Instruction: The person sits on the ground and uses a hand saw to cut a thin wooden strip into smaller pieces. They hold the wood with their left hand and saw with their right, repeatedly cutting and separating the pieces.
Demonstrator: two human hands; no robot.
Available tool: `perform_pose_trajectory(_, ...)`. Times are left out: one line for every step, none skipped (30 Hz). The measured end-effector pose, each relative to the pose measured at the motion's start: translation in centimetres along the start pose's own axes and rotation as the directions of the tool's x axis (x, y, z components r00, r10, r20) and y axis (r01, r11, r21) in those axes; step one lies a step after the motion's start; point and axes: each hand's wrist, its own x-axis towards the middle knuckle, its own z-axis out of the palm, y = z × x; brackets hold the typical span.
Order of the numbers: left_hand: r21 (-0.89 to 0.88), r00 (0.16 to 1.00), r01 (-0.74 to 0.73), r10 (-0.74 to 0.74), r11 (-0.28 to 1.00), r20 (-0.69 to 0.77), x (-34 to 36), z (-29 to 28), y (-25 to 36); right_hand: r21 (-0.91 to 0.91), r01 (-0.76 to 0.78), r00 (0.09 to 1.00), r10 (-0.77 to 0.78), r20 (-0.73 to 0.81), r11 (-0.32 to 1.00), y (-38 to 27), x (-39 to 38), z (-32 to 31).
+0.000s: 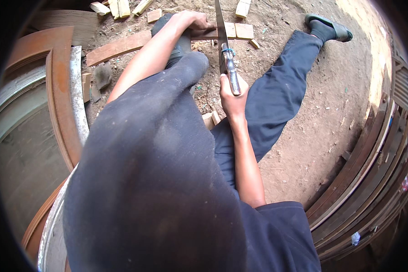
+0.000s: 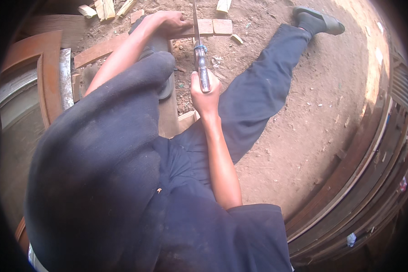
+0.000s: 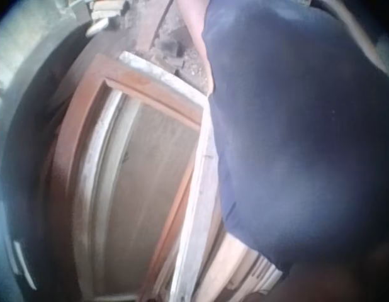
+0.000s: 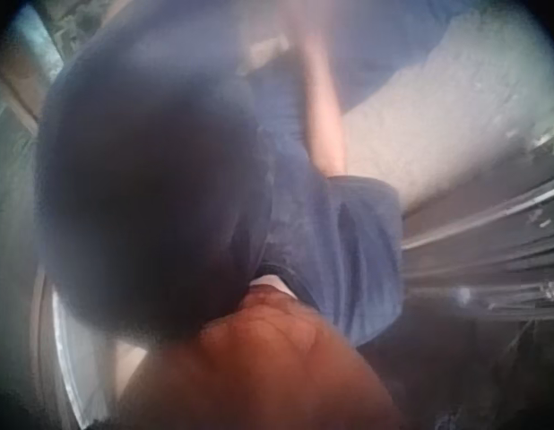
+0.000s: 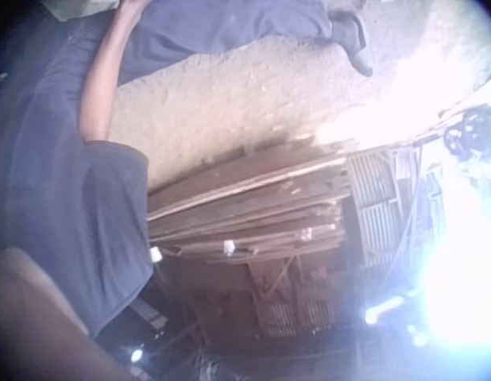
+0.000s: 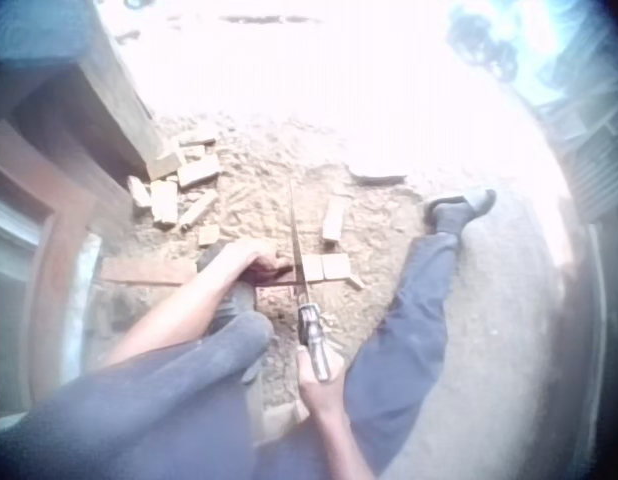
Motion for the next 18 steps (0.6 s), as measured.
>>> perform_pose_trajectory(0.001, 1.000, -0.008, 0.008, 1.000, -0.014, -0.3, -0.2, 0.2, -0.040, 0.031, 1.000, -0.031, 0.006, 0.999, 0.0, -0.3, -0.2)
perform_pose_trajectory(-0.001, 1.000, 0.016, -0.016, 1.000, 0.001, -0.3, -0.3, 0.1, -0.081, 0.062, 0.998, -0.061, 0.013, 0.995, 0.0, -1.0, -0.5)
perform_pose_trajectory(-0.013, 1.000, 0.019, -0.019, 1.000, 0.015, 0.0, -0.6, 0.4, -0.105, 0.069, 0.998, -0.068, 0.013, 0.992, -0.2, -2.0, -1.2)
perform_pose_trajectory(-0.019, 0.998, 0.048, -0.047, 0.999, 0.034, 0.0, -0.2, 0.3, -0.110, 0.073, 0.997, -0.070, 0.030, 0.991, 0.4, -3.3, -1.8)
perform_pose_trajectory(-0.017, 0.999, 0.047, -0.047, 0.999, 0.027, 0.0, 0.1, 0.2, -0.082, 0.012, 1.000, -0.010, 0.029, 0.997, 0.8, -4.1, -2.2)
perform_pose_trajectory(-0.017, 0.999, 0.038, -0.038, 0.999, 0.023, 0.1, 0.1, 0.2, -0.095, 0.035, 0.999, -0.033, 0.021, 0.995, 0.7, -4.1, -2.2)
perform_pose_trajectory(-0.016, 0.999, 0.029, -0.029, 0.999, 0.020, 0.2, 0.1, 0.2, -0.109, 0.058, 0.998, -0.057, 0.014, 0.992, 0.6, -3.8, -2.0)
perform_pose_trajectory(-0.014, 1.000, 0.019, -0.019, 1.000, 0.016, 0.3, 0.1, 0.1, -0.123, 0.080, 0.997, -0.080, 0.006, 0.989, 0.4, -3.3, -1.8)
perform_pose_trajectory(0.000, 0.996, 0.039, -0.039, 0.999, 0.085, 0.3, -0.3, 0.5, -0.134, 0.085, 0.996, -0.084, 0.007, 0.987, 0.3, -2.3, -1.2)
perform_pose_trajectory(0.041, 0.995, 0.015, -0.019, 0.999, 0.096, 0.3, -0.1, 0.2, -0.079, 0.098, 0.995, -0.099, -0.007, 0.992, -0.3, -1.1, -0.3)
perform_pose_trajectory(0.082, 0.994, -0.009, 0.000, 0.997, 0.108, 0.5, 0.4, -0.3, -0.056, 0.092, 0.996, -0.092, -0.013, 0.994, -0.2, -0.3, 0.1)
perform_pose_trajectory(0.127, 0.992, -0.042, 0.027, 0.991, 0.122, 0.2, 0.1, 0.1, -0.033, 0.085, 0.996, -0.086, -0.028, 0.996, 0.0, 0.4, 0.3)
perform_pose_trajectory(0.041, 0.990, 0.035, -0.040, 0.999, 0.139, -1.1, -0.6, 1.4, -0.031, 0.128, 0.991, -0.129, -0.033, 0.991, 0.5, 0.7, 0.3)
perform_pose_trajectory(0.098, 0.995, 0.029, -0.039, 0.995, 0.093, -0.9, 0.3, 1.2, -0.038, 0.114, 0.993, -0.115, -0.034, 0.993, 0.7, 0.6, 0.3)
perform_pose_trajectory(0.215, 0.998, 0.024, -0.037, 0.976, 0.056, -1.6, 0.5, 1.6, -0.044, 0.104, 0.994, -0.105, -0.028, 0.994, 0.7, 0.5, 0.2)
perform_pose_trajectory(0.328, 0.999, 0.018, -0.029, 0.945, 0.029, -2.5, 1.2, 2.0, -0.053, 0.084, 0.996, -0.086, -0.024, 0.995, 0.8, 0.2, 0.1)
perform_pose_trajectory(0.428, 0.994, -0.039, 0.077, 0.903, -0.071, -1.6, 2.6, 1.0, -0.033, 0.074, 0.997, -0.075, -0.013, 0.997, 0.7, 0.5, 0.0)
perform_pose_trajectory(0.433, 0.979, -0.040, 0.121, 0.901, -0.162, -1.7, 3.2, 0.8, 0.009, 0.056, 0.998, -0.056, -0.005, 0.998, 0.7, 0.6, -0.1)
